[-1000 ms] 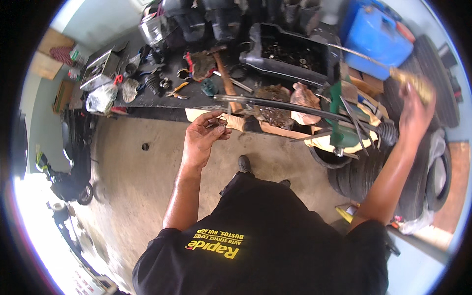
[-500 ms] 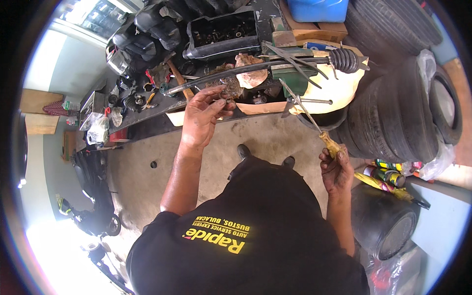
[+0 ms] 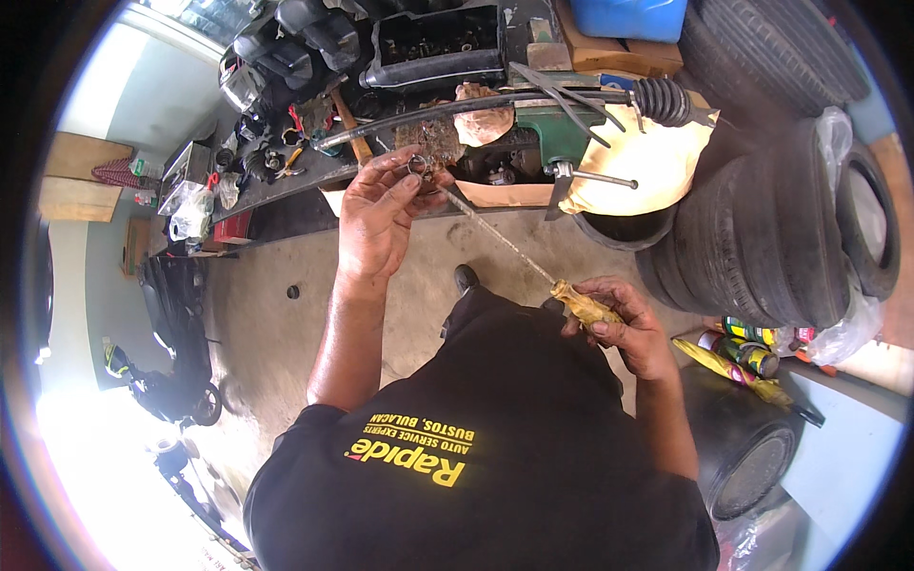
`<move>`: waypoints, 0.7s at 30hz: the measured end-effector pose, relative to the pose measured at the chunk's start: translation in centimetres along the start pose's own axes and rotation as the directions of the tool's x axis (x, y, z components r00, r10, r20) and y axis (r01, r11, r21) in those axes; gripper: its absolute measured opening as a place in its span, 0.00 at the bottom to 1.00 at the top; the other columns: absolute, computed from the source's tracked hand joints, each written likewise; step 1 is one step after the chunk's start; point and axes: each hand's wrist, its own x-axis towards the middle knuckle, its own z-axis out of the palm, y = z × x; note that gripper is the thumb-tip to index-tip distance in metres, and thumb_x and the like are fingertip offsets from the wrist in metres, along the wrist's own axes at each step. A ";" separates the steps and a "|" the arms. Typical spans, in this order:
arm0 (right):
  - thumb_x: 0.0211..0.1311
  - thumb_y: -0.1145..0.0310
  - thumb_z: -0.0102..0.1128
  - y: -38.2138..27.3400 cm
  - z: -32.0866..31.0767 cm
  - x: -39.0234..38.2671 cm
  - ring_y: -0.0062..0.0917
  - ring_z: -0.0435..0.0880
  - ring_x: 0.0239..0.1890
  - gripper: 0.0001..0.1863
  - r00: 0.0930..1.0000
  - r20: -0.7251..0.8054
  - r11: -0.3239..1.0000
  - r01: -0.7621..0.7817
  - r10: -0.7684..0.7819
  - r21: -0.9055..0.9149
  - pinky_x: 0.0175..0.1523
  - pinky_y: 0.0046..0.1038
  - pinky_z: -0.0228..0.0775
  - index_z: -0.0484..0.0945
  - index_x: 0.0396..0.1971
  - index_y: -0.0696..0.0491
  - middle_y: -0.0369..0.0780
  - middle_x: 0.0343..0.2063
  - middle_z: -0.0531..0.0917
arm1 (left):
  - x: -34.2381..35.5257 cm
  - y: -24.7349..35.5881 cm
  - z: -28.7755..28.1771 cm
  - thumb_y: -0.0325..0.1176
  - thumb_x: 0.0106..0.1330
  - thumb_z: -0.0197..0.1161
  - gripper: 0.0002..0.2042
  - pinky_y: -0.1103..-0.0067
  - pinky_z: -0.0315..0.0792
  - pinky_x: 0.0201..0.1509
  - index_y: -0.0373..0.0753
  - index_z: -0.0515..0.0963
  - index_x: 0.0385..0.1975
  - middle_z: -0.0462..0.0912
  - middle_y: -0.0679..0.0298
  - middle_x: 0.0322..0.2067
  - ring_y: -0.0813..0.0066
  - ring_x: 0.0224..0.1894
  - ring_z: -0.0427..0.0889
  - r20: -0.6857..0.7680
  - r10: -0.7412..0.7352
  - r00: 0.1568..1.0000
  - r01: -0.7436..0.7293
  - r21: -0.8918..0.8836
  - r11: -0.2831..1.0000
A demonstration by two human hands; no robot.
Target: The person secures a rubber boot onto a metal shaft using a metal clamp and pliers in a workshop. They then use a screwdriver to adjust a small metal ring on the shaft.
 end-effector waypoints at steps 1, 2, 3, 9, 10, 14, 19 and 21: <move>0.63 0.67 0.70 -0.4 0.1 -0.1 0.27 0.88 0.37 0.30 1.000 -0.006 0.999 0.025 -0.025 -0.040 0.37 0.20 0.74 0.74 0.64 0.58 0.48 0.48 0.87 | -0.3 0.2 0.1 0.19 0.75 0.60 0.15 0.67 0.90 0.50 0.31 0.78 0.59 0.87 0.52 0.48 0.53 0.50 0.91 -0.005 0.007 1.000 -0.007 -0.007 1.000; 0.63 0.67 0.70 -0.7 0.3 -0.2 0.27 0.89 0.38 0.29 0.999 -0.008 0.996 0.046 -0.046 -0.075 0.38 0.21 0.74 0.74 0.63 0.59 0.48 0.50 0.86 | -0.5 0.4 0.1 0.19 0.74 0.60 0.15 0.67 0.90 0.50 0.31 0.78 0.59 0.87 0.53 0.48 0.53 0.50 0.91 -0.002 0.018 1.000 -0.018 -0.007 1.000; 0.63 0.68 0.70 -1.1 0.4 -0.4 0.28 0.89 0.39 0.29 0.997 0.002 0.992 0.073 -0.073 -0.104 0.38 0.21 0.74 0.75 0.63 0.59 0.47 0.51 0.86 | -0.8 0.6 0.2 0.19 0.74 0.60 0.15 0.67 0.90 0.50 0.32 0.78 0.59 0.87 0.53 0.48 0.53 0.50 0.91 -0.002 0.025 1.000 -0.025 -0.012 1.000; 0.62 0.74 0.70 -2.0 0.4 -1.0 0.30 0.89 0.42 0.26 0.994 -0.007 0.991 0.110 -0.111 -0.074 0.45 0.27 0.80 0.77 0.60 0.62 0.47 0.54 0.85 | -1.5 1.4 1.0 0.18 0.73 0.61 0.16 0.68 0.90 0.48 0.32 0.79 0.59 0.87 0.54 0.48 0.55 0.47 0.91 0.030 0.060 0.998 -0.061 0.036 0.998; 0.62 0.74 0.70 -2.0 0.3 -1.1 0.31 0.89 0.42 0.26 0.992 0.001 0.988 0.129 -0.130 -0.088 0.46 0.29 0.81 0.77 0.60 0.62 0.48 0.54 0.85 | -1.5 1.5 1.2 0.18 0.73 0.61 0.16 0.68 0.90 0.48 0.31 0.79 0.59 0.87 0.54 0.49 0.56 0.46 0.91 0.036 0.067 0.997 -0.068 0.041 0.997; 0.62 0.77 0.69 -1.8 -0.1 -1.5 0.32 0.89 0.42 0.24 0.971 0.024 0.958 0.240 -0.239 -0.156 0.49 0.32 0.83 0.78 0.59 0.63 0.49 0.56 0.85 | -1.7 1.5 1.8 0.17 0.73 0.62 0.16 0.69 0.91 0.47 0.31 0.80 0.58 0.87 0.53 0.51 0.59 0.46 0.91 0.062 0.073 0.995 -0.074 0.020 0.997; 0.61 0.80 0.68 -2.3 0.5 -2.4 0.31 0.89 0.41 0.22 0.921 0.020 0.839 0.362 -0.388 -0.406 0.49 0.31 0.82 0.80 0.57 0.62 0.48 0.51 0.87 | -1.9 1.4 2.5 0.17 0.72 0.63 0.15 0.68 0.92 0.48 0.32 0.81 0.56 0.86 0.50 0.54 0.63 0.47 0.91 0.077 0.070 0.995 -0.073 0.027 0.997; 0.60 0.82 0.67 -3.0 0.8 -2.9 0.29 0.89 0.40 0.22 0.897 0.032 0.737 0.382 -0.441 -0.557 0.47 0.29 0.81 0.82 0.56 0.61 0.48 0.46 0.88 | -1.9 1.4 2.6 0.17 0.72 0.63 0.14 0.68 0.92 0.48 0.32 0.81 0.55 0.86 0.50 0.55 0.64 0.48 0.90 0.089 0.064 0.994 -0.069 0.046 0.997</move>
